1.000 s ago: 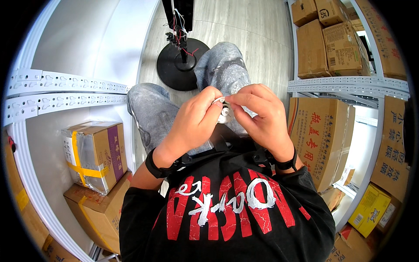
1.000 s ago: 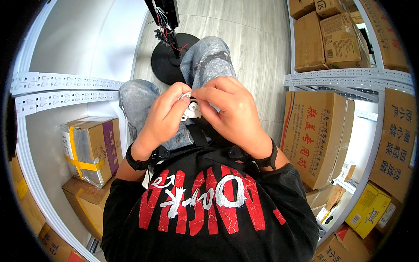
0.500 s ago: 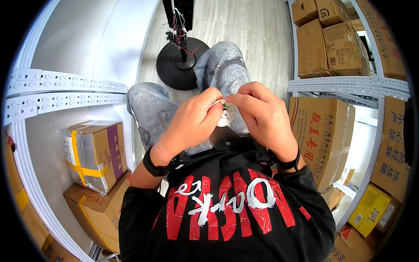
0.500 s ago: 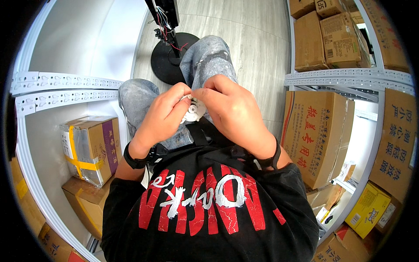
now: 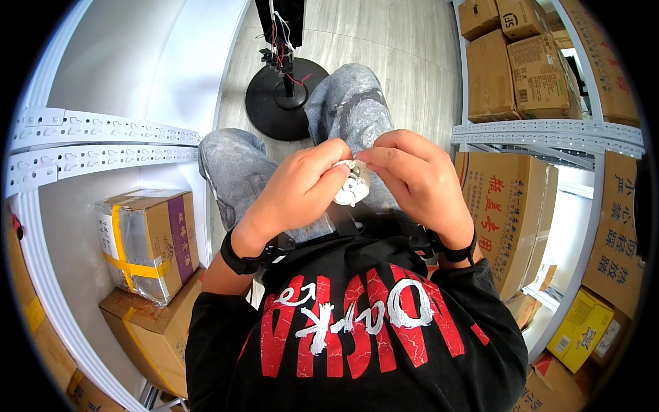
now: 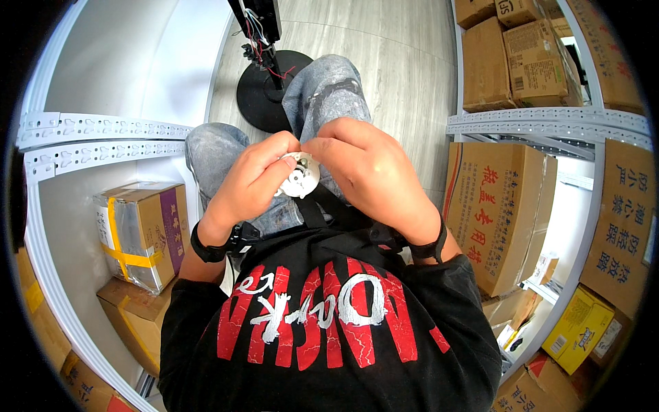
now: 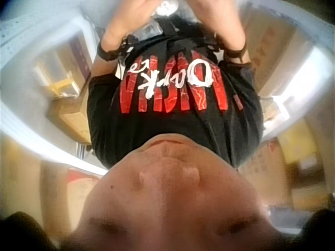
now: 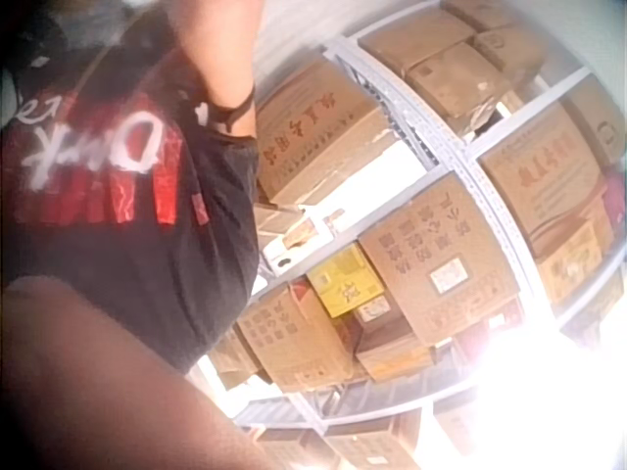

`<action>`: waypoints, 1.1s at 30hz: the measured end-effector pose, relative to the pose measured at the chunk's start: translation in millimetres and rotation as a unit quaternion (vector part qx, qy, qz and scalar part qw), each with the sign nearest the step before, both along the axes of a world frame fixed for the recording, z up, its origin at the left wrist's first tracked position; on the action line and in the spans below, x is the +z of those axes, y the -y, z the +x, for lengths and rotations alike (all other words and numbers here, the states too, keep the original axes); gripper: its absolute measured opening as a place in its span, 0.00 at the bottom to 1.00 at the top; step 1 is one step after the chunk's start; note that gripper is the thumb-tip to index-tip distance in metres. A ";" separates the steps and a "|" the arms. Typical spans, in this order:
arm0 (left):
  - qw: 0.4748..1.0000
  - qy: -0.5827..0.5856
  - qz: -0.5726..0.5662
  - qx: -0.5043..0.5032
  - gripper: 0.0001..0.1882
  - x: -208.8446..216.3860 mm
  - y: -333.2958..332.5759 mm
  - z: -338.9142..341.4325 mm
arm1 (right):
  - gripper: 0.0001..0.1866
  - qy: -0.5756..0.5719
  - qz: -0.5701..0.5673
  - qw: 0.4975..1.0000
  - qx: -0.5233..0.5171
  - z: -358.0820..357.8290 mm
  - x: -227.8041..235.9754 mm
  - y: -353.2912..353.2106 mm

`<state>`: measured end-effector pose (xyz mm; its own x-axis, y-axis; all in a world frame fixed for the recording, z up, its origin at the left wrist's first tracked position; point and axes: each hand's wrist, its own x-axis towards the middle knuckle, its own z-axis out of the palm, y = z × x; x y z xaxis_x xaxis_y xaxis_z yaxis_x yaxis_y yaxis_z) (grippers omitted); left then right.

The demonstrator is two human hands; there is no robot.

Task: The person sits on the floor and assembles a small white electrical component by hand, inserting and adjusting small parts into the housing. The person repeatedly aligns and secures internal pieces within the component.

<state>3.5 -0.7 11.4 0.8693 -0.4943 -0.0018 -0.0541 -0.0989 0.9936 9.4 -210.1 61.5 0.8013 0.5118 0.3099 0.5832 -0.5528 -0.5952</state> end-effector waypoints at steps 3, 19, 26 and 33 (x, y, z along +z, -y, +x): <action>1.000 0.006 -0.009 0.016 0.05 -1.2 1.0 0.0 | 0.12 0.009 -0.005 1.000 0.008 0.8 -2.2 2.2; 0.998 0.028 0.040 0.048 0.06 3.4 1.7 -1.5 | 0.10 0.001 0.085 0.994 -0.066 -1.3 -5.7 -6.5; 0.995 0.058 0.078 0.029 0.07 4.9 3.2 -2.0 | 0.10 0.034 0.057 0.996 -0.063 -1.6 -10.8 -10.1; 0.997 0.057 0.041 0.029 0.08 0.0 3.4 -2.6 | 0.12 0.043 0.027 0.998 -0.049 -2.8 -11.6 -10.5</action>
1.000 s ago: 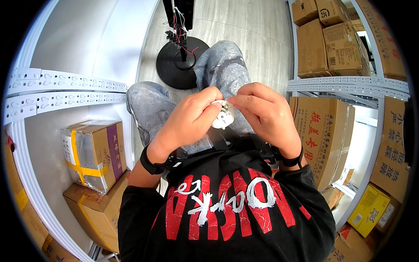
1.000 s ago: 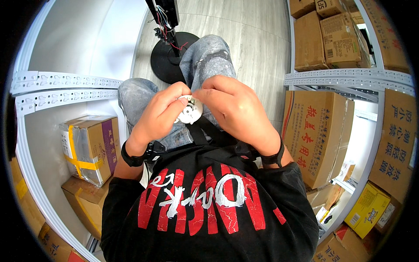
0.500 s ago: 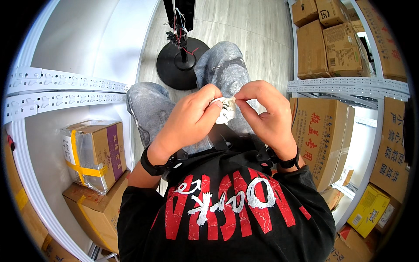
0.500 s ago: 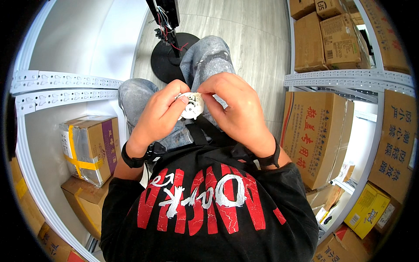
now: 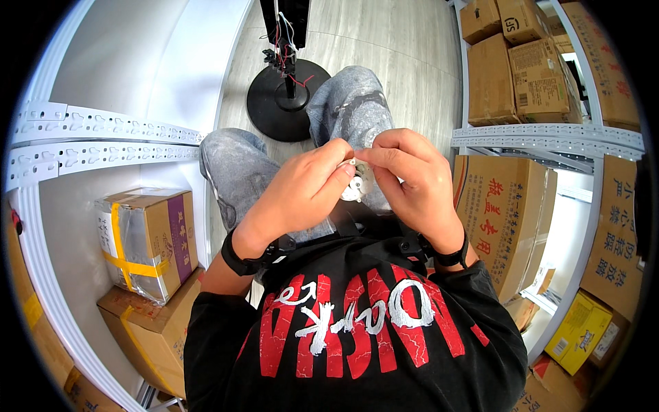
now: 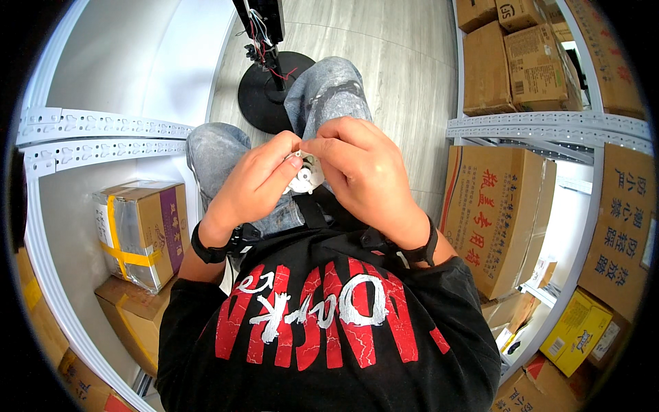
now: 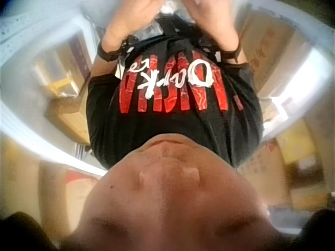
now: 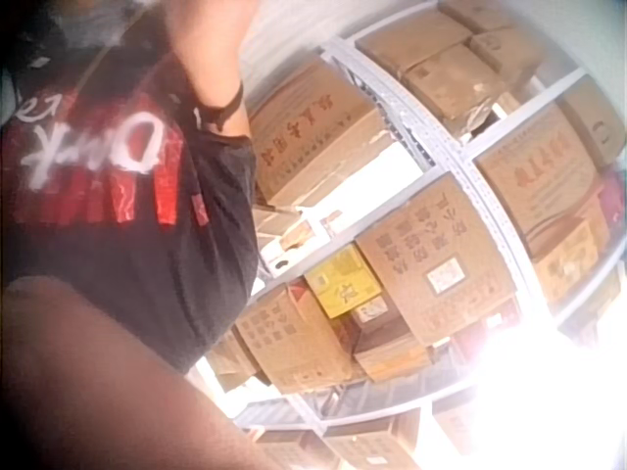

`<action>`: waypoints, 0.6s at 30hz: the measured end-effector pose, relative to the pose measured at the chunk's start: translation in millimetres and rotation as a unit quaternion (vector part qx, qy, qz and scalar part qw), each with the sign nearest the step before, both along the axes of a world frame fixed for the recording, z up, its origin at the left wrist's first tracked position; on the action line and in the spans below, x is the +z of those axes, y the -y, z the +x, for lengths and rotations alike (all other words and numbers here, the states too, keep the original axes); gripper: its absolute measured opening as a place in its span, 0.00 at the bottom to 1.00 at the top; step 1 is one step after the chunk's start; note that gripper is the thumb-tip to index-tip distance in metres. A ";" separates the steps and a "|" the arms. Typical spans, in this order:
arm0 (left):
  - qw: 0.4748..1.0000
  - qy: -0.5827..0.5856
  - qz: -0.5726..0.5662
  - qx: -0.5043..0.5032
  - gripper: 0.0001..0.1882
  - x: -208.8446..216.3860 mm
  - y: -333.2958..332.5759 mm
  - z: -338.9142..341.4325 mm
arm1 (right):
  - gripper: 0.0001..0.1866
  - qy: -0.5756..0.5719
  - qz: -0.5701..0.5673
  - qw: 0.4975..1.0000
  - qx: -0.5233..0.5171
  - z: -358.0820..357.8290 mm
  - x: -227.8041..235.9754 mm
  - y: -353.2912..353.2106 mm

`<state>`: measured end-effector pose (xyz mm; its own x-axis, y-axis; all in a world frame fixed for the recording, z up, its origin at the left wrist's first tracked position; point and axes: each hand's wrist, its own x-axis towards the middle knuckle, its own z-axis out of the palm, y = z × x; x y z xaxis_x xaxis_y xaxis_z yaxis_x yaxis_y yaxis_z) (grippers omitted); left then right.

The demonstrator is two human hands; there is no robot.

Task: The person sits on the floor and assembles a small white electrical component by hand, inserting and adjusting small parts into the housing. The person repeatedly aligns and secures internal pieces within the component.

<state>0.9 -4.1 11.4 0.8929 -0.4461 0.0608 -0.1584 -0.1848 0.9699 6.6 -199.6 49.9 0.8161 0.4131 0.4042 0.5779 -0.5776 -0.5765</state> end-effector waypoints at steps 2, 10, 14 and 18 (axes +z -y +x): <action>1.000 -0.010 -0.010 -0.005 0.08 1.1 -0.3 0.2 | 0.13 0.002 0.002 1.000 -0.006 -1.1 -0.1 -0.6; 0.999 -0.012 -0.050 0.003 0.11 -2.5 -0.3 -1.4 | 0.14 0.007 0.012 1.000 -0.006 -1.3 -1.1 0.2; 0.999 -0.039 -0.034 -0.005 0.11 4.5 -2.3 0.3 | 0.15 0.018 0.014 1.000 0.001 -1.3 -1.5 0.4; 0.999 -0.003 -0.045 0.005 0.10 0.2 -0.7 -0.1 | 0.14 0.018 0.018 1.000 0.008 -1.7 -0.9 0.3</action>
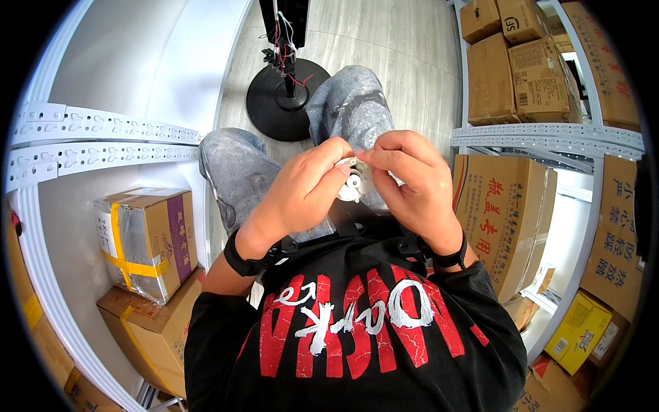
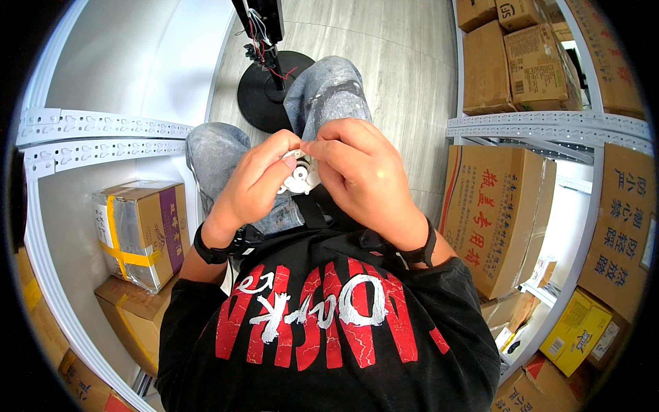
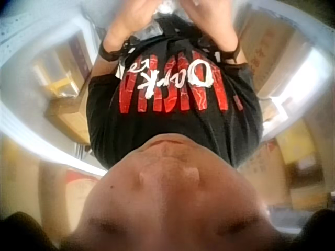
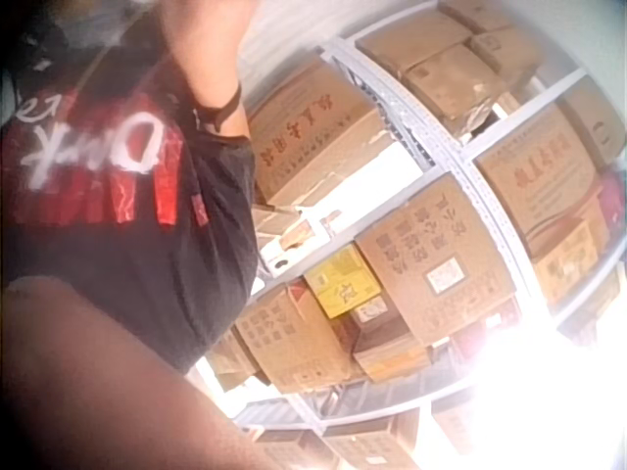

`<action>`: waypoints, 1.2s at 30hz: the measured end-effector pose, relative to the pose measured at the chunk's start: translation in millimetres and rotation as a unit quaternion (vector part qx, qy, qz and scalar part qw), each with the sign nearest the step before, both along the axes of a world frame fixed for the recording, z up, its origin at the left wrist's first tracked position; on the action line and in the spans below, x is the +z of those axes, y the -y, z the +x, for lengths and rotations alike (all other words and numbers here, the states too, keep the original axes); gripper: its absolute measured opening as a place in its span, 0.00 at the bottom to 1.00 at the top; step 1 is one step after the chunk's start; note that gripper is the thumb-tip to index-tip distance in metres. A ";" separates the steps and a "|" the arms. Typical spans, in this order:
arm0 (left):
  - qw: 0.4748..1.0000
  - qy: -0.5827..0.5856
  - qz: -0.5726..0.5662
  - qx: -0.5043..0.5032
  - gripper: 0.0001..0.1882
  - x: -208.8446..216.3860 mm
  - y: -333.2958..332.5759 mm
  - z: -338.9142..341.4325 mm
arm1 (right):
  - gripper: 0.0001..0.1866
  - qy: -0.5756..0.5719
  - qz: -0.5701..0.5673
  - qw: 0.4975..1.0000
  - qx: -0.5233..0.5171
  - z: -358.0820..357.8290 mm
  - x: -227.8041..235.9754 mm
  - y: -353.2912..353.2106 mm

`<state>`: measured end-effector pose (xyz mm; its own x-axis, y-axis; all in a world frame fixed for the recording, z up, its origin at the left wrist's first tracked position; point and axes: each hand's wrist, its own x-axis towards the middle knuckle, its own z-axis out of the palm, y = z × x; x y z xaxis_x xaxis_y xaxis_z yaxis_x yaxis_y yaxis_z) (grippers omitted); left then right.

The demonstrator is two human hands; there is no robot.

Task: The person sits on the floor and assembles a small white electrical component by hand, inserting and adjusting small parts into the housing. The person repeatedly aligns and secures internal pieces within the component.

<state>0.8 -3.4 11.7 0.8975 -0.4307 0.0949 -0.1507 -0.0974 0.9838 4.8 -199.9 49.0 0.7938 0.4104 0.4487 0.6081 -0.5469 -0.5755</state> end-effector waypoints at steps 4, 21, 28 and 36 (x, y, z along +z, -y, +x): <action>1.000 0.008 -0.008 0.024 0.08 -1.7 3.8 -2.1 | 0.14 0.012 0.013 1.000 -0.001 -0.6 -3.4 -2.3; 0.999 0.042 -0.021 0.027 0.09 -5.5 5.5 -2.0 | 0.15 0.024 0.025 0.999 0.014 -0.9 -1.3 -3.3; 0.997 0.064 -0.009 0.040 0.09 -6.2 7.0 -2.9 | 0.14 0.015 0.033 0.999 -0.004 -3.4 -3.7 -4.7; 0.997 0.056 -0.012 0.045 0.08 -6.1 7.6 -2.2 | 0.14 0.031 0.021 0.999 0.006 -3.1 -2.4 -6.1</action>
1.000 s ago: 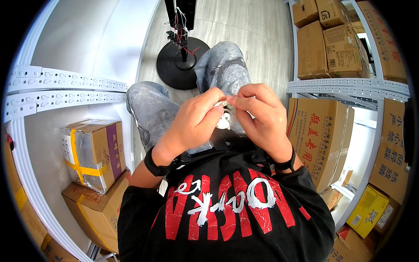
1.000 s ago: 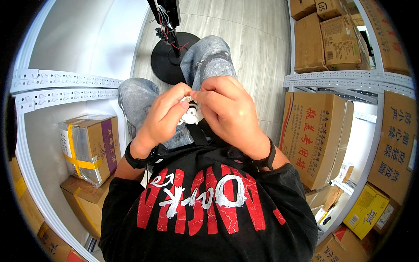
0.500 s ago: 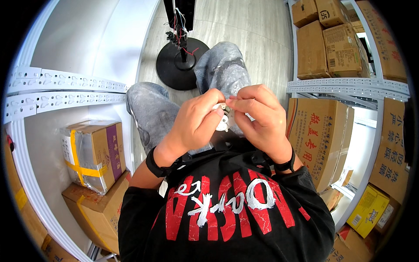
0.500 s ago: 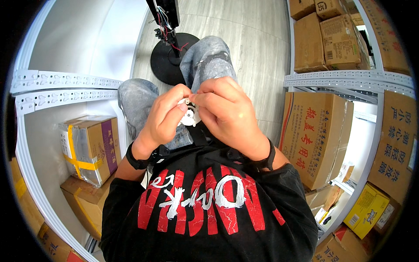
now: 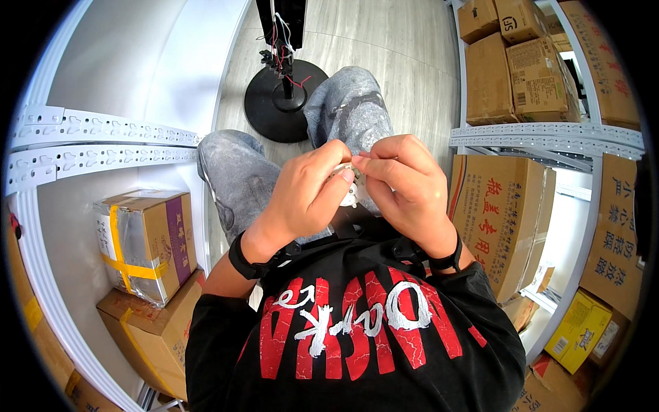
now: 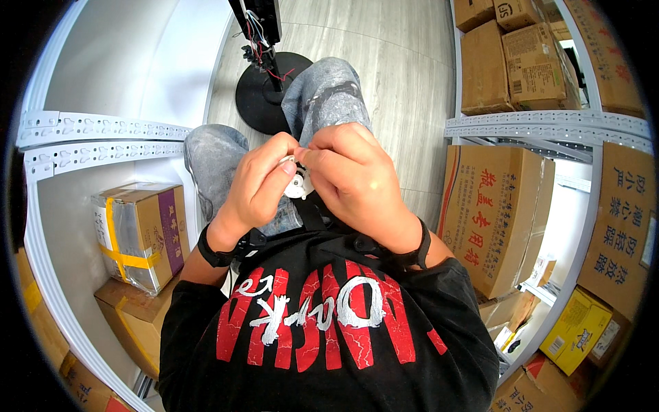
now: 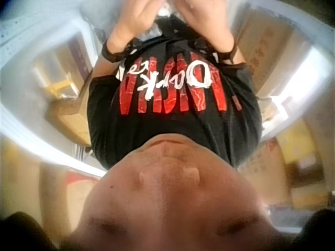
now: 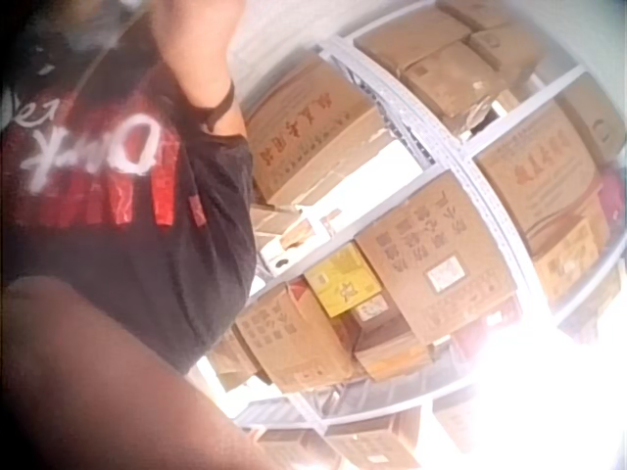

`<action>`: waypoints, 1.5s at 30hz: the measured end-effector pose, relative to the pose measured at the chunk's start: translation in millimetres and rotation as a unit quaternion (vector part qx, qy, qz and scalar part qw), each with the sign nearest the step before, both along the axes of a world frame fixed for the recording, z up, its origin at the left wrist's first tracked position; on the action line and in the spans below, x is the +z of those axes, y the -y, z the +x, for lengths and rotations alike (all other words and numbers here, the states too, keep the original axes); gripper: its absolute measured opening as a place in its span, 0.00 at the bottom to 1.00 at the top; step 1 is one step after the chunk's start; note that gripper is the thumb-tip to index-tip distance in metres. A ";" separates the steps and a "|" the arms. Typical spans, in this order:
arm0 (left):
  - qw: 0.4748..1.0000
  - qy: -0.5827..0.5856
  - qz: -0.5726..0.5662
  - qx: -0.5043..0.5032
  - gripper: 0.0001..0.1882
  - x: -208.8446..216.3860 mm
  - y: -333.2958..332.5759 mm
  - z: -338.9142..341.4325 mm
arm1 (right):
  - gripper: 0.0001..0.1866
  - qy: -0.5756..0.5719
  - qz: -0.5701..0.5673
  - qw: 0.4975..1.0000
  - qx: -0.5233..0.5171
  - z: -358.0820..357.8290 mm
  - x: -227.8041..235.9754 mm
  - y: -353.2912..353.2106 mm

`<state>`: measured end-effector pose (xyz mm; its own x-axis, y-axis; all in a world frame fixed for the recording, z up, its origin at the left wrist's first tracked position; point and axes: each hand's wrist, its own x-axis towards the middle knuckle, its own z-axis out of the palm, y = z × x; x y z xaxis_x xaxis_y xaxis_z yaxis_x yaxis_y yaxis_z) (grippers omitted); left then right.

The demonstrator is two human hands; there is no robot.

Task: The person sits on the floor and assembles a small white electrical component by hand, inserting and adjusting small parts into the housing. The person repeatedly aligns and secures internal pieces within the component.

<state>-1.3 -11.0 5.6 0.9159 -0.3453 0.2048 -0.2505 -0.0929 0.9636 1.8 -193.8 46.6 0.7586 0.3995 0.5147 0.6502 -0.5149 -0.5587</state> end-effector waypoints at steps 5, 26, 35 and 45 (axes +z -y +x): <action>1.000 0.004 -0.004 0.011 0.07 1.1 1.4 -0.4 | 0.15 0.016 -0.004 1.000 0.003 0.0 -1.6 -0.9; 0.997 0.070 -0.020 0.031 0.07 -3.0 2.9 2.6 | 0.17 0.024 -0.011 1.000 0.006 -3.6 4.5 -4.7; 0.993 0.109 0.021 0.036 0.06 -4.7 1.5 4.6 | 0.15 -0.096 0.029 0.995 -0.028 -4.1 8.4 0.2; 1.000 -0.001 0.004 -0.006 0.06 4.3 -3.1 1.7 | 0.07 -0.221 0.086 0.971 0.010 0.1 10.1 7.0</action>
